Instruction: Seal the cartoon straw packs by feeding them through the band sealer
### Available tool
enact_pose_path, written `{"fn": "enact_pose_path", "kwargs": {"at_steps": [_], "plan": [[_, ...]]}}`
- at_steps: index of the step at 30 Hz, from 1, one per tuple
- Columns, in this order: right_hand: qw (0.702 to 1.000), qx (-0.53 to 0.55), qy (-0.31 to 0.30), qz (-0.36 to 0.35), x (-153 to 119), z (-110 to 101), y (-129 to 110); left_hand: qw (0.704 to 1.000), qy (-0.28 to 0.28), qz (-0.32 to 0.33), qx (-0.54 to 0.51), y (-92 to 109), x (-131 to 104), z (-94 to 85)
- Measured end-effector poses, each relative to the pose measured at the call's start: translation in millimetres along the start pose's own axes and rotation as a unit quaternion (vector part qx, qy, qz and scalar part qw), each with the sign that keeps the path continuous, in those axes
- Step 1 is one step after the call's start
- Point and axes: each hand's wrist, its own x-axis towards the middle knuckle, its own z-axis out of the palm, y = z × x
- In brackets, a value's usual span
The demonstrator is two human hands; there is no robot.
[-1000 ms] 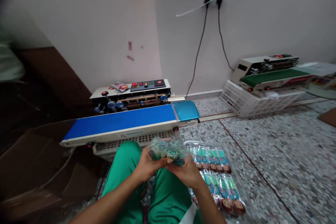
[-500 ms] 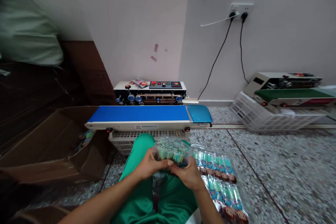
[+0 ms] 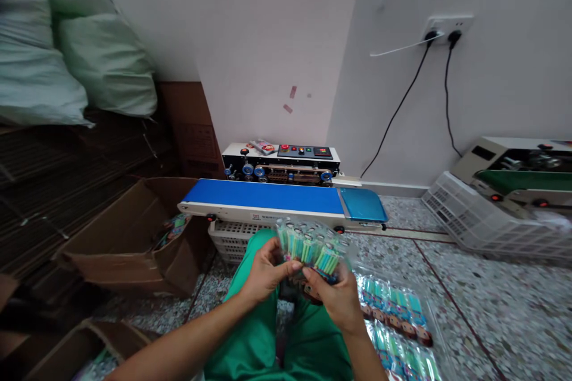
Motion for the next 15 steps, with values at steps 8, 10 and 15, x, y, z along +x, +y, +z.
{"fn": "enact_pose_path", "kwargs": {"at_steps": [8, 10, 15], "plan": [[0.998, -0.038, -0.042, 0.02, 16, -5, -11, 0.988, -0.084, -0.07, -0.105, 6, 0, 8.5], [0.997, -0.041, -0.066, 0.021, 21, -3, -14, 0.99, -0.077, -0.086, -0.085, 9, 3, 10.5], [0.991, -0.068, -0.1, -0.058, 35, 4, -21, 0.996, -0.027, -0.07, -0.041, 12, 16, 12.7]]}}
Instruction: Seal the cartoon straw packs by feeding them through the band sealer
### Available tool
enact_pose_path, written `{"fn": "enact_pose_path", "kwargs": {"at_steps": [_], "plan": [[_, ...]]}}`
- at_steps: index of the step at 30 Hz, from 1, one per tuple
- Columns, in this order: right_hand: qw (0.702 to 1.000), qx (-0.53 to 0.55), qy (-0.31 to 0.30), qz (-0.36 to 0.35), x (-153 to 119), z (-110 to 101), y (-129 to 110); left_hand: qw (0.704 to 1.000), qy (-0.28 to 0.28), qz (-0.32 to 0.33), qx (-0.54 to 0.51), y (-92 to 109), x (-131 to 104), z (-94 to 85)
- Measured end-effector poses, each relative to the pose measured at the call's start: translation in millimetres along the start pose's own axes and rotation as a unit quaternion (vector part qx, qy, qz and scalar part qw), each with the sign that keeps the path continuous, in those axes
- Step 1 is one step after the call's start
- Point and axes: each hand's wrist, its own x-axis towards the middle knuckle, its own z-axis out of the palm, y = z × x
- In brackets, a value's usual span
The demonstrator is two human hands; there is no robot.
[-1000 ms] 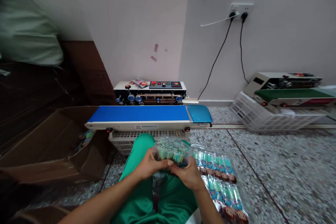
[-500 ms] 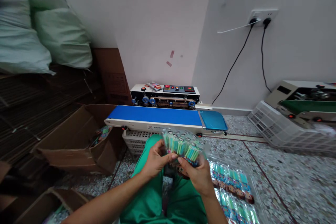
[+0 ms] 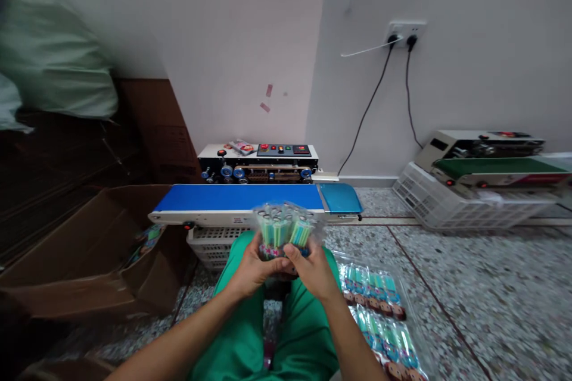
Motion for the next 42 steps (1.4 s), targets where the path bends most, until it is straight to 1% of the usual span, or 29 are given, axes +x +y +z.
{"fn": "enact_pose_path", "kwargs": {"at_steps": [2, 4, 6, 8, 11, 13, 15, 18, 19, 21, 24, 29, 33, 35, 37, 40, 42], "plan": [[0.998, -0.043, 0.029, -0.026, 8, -1, -3, 1.0, -0.001, -0.008, 0.002, -2, 7, 1.0], [0.995, -0.074, 0.056, -0.037, 18, -3, -6, 1.0, 0.011, -0.014, 0.002, -4, 15, 3.1], [0.995, -0.071, 0.059, -0.04, 28, -6, -9, 0.999, 0.034, -0.013, -0.01, -6, 23, 5.7], [0.998, -0.024, 0.036, -0.043, 36, -10, -11, 0.998, 0.052, -0.008, -0.033, -7, 32, 7.2], [0.996, 0.078, 0.034, -0.02, 48, -14, -8, 0.997, 0.053, -0.003, -0.051, -5, 48, 5.5], [0.991, 0.128, 0.048, 0.01, 57, -15, -2, 0.998, 0.047, 0.002, -0.05, -4, 60, 2.5], [0.982, 0.167, 0.082, 0.022, 68, -13, 8, 0.997, 0.046, 0.01, -0.057, -6, 72, -0.4], [0.966, 0.213, 0.149, 0.018, 87, -8, 26, 0.995, 0.071, 0.014, -0.068, -9, 89, -2.5], [0.963, 0.219, 0.155, 0.02, 93, -7, 31, 0.994, 0.083, 0.014, -0.072, -10, 95, -2.7], [0.963, 0.221, 0.149, 0.029, 105, -6, 42, 0.991, 0.105, 0.017, -0.083, -11, 105, -3.4], [0.964, 0.214, 0.15, 0.04, 122, -3, 55, 0.987, 0.128, 0.041, -0.091, -8, 120, -6.9], [0.965, 0.175, 0.191, 0.029, 146, 8, 73, 0.983, 0.165, 0.047, -0.066, -7, 142, -17.0], [0.945, 0.198, 0.259, 0.007, 164, 15, 79, 0.979, 0.181, 0.057, -0.074, -11, 157, -21.5], [0.938, 0.195, 0.287, -0.014, 174, 11, 79, 0.978, 0.18, 0.059, -0.088, -13, 166, -22.2], [0.931, 0.167, 0.324, -0.031, 185, -3, 78, 0.979, 0.176, 0.051, -0.094, -12, 176, -22.7], [0.912, 0.104, 0.396, -0.03, 205, -34, 79, 0.986, 0.147, 0.032, -0.077, -7, 195, -25.2], [0.918, 0.052, 0.394, 0.005, 217, -54, 85, 0.988, 0.131, 0.035, -0.071, -4, 206, -28.8]]}}
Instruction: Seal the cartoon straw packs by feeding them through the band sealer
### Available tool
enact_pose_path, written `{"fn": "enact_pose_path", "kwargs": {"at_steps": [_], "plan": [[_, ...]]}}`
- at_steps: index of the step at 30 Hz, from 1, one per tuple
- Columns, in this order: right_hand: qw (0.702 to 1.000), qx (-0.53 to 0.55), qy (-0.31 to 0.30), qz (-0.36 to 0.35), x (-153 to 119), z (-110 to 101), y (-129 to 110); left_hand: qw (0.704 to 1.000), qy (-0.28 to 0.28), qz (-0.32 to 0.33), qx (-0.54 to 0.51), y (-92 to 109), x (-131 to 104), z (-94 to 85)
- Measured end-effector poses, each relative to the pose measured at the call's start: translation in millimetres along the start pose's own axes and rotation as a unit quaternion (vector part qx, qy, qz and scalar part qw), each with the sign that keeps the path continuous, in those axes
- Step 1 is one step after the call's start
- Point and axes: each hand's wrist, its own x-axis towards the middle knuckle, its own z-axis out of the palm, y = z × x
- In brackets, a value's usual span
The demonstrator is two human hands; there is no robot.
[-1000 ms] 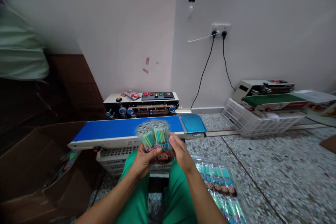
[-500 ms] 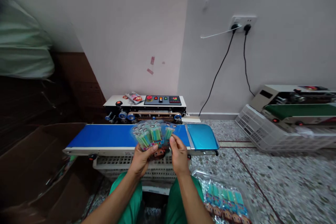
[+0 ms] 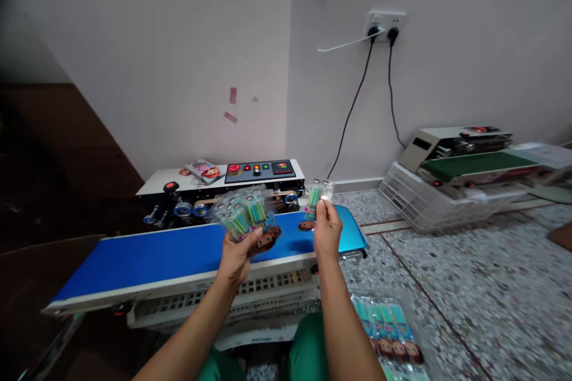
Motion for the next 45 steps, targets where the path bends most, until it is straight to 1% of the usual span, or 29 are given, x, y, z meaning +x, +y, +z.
{"fn": "enact_pose_path", "kwargs": {"at_steps": [2, 4, 7, 8, 10, 12, 14, 17, 19, 21, 22, 23, 24, 25, 26, 27, 28, 29, 30, 32, 34, 37, 39, 40, 41, 42, 43, 44, 45], "plan": [[0.997, -0.072, -0.021, 0.023, 17, -4, 9, 1.0, -0.005, 0.004, -0.005, 1, 8, -2.7], [0.986, -0.162, -0.029, 0.016, 28, -5, 21, 1.0, 0.004, 0.0, -0.014, 1, 12, -7.9], [0.948, -0.315, -0.027, -0.044, 34, -6, 39, 0.999, 0.023, -0.008, -0.029, -2, 9, -17.0], [0.932, -0.357, -0.027, -0.052, 35, -6, 43, 0.999, 0.026, -0.011, -0.032, -3, 8, -19.4], [0.904, -0.424, -0.032, -0.037, 37, -6, 49, 0.999, 0.029, -0.013, -0.03, -4, 6, -22.7], [0.881, -0.471, -0.044, -0.008, 39, -5, 52, 0.999, 0.037, -0.005, -0.022, -4, 5, -23.9], [0.865, -0.497, -0.059, 0.006, 40, -1, 54, 0.999, 0.047, 0.004, -0.017, -4, 5, -23.7], [0.859, -0.504, -0.087, 0.001, 41, 12, 54, 0.998, 0.055, -0.004, -0.014, -5, 7, -22.8], [0.86, -0.498, -0.111, -0.011, 37, 22, 52, 0.999, 0.051, -0.012, -0.008, -8, 8, -22.3], [0.872, -0.474, -0.116, -0.047, 31, 31, 45, 0.999, 0.052, -0.011, -0.001, -12, 11, -22.0], [0.887, -0.442, -0.113, -0.072, 26, 34, 39, 0.999, 0.052, -0.01, 0.003, -14, 12, -21.8], [0.908, -0.392, -0.12, -0.091, 20, 36, 32, 0.999, 0.052, -0.009, 0.007, -16, 13, -21.7], [0.931, -0.322, -0.143, -0.097, 14, 37, 24, 0.999, 0.051, -0.009, 0.013, -18, 15, -21.6], [0.949, -0.238, -0.185, -0.086, 6, 37, 16, 0.999, 0.045, -0.009, 0.02, -20, 16, -21.2], [0.957, -0.151, -0.243, -0.058, -1, 36, 8, 0.999, 0.037, -0.011, 0.027, -21, 17, -20.7], [0.954, -0.076, -0.29, -0.026, -8, 36, 2, 0.999, 0.03, -0.011, 0.033, -21, 17, -20.0], [0.947, -0.019, -0.32, 0.001, -15, 36, -3, 0.999, 0.026, -0.009, 0.036, -22, 17, -19.0], [0.944, 0.02, -0.33, 0.02, -21, 36, -5, 0.999, 0.026, -0.005, 0.037, -22, 17, -17.7], [0.947, 0.045, -0.318, 0.029, -25, 37, -6, 0.999, 0.026, -0.001, 0.035, -22, 17, -16.4], [0.959, 0.086, -0.266, 0.045, -32, 41, -5, 0.999, 0.029, 0.009, 0.028, -22, 15, -14.0], [0.963, 0.132, -0.223, 0.07, -35, 47, -2, 0.999, 0.024, 0.013, 0.024, -24, 15, -12.9], [0.965, 0.191, -0.153, 0.094, -30, 52, 0, 0.999, 0.027, 0.015, 0.015, -27, 17, -15.0], [0.973, 0.194, -0.099, 0.079, -20, 47, 2, 0.999, 0.027, 0.015, 0.011, -29, 19, -18.1], [0.981, 0.17, -0.073, 0.059, -12, 41, 4, 1.0, 0.024, 0.014, 0.014, -30, 20, -19.9], [0.991, 0.123, -0.052, 0.03, -3, 34, 6, 0.999, 0.022, 0.012, 0.02, -30, 20, -21.7], [0.998, 0.056, -0.036, -0.002, 6, 25, 10, 0.999, 0.023, 0.011, 0.027, -30, 21, -23.4], [0.999, -0.029, -0.026, -0.037, 15, 15, 14, 0.999, 0.026, 0.01, 0.035, -30, 21, -24.8], [0.991, -0.117, -0.025, -0.065, 24, 5, 19, 0.999, 0.028, 0.01, 0.043, -30, 22, -26.0], [0.975, -0.203, -0.03, -0.085, 32, -3, 25, 0.998, 0.029, 0.01, 0.05, -30, 22, -26.9]]}}
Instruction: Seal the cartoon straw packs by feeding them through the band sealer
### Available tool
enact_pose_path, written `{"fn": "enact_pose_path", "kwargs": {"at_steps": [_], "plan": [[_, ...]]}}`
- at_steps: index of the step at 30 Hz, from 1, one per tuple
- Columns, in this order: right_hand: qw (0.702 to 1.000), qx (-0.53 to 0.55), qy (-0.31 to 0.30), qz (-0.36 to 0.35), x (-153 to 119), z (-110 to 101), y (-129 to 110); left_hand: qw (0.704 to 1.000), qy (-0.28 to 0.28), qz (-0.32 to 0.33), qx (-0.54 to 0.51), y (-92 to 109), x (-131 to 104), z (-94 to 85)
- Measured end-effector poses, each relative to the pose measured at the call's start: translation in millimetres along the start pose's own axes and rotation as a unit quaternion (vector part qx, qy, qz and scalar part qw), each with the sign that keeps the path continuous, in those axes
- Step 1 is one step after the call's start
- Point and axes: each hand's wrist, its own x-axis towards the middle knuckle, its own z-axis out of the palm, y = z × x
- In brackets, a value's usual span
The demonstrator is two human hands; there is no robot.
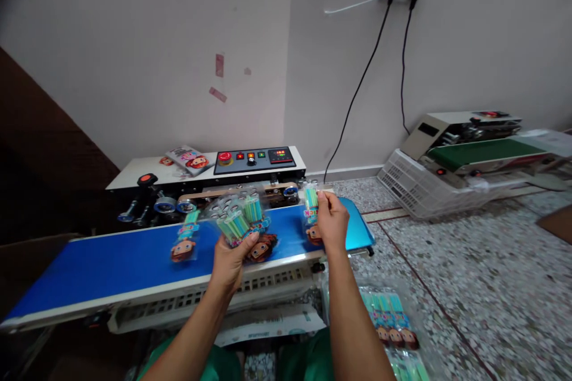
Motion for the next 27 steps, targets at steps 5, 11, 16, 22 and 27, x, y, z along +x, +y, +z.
{"fn": "enact_pose_path", "kwargs": {"at_steps": [5, 11, 16, 22, 27], "plan": [[0.96, -0.271, -0.07, -0.015, 14, -4, 29, 1.0, -0.002, -0.002, 0.009, -2, -1, 2.1], [0.941, -0.322, -0.105, 0.02, 15, 22, 28, 0.999, 0.013, -0.026, 0.019, -1, -1, 6.8], [0.962, -0.243, -0.12, -0.04, 9, 35, 13, 0.999, -0.004, -0.031, 0.016, -3, -1, 6.7], [0.947, 0.174, -0.271, -0.013, -13, 27, -35, 1.0, -0.023, -0.004, 0.001, -8, 1, 4.7], [0.939, 0.248, -0.24, -0.004, -32, 34, -51, 1.0, -0.013, 0.013, 0.014, -8, 2, 5.0]]}}
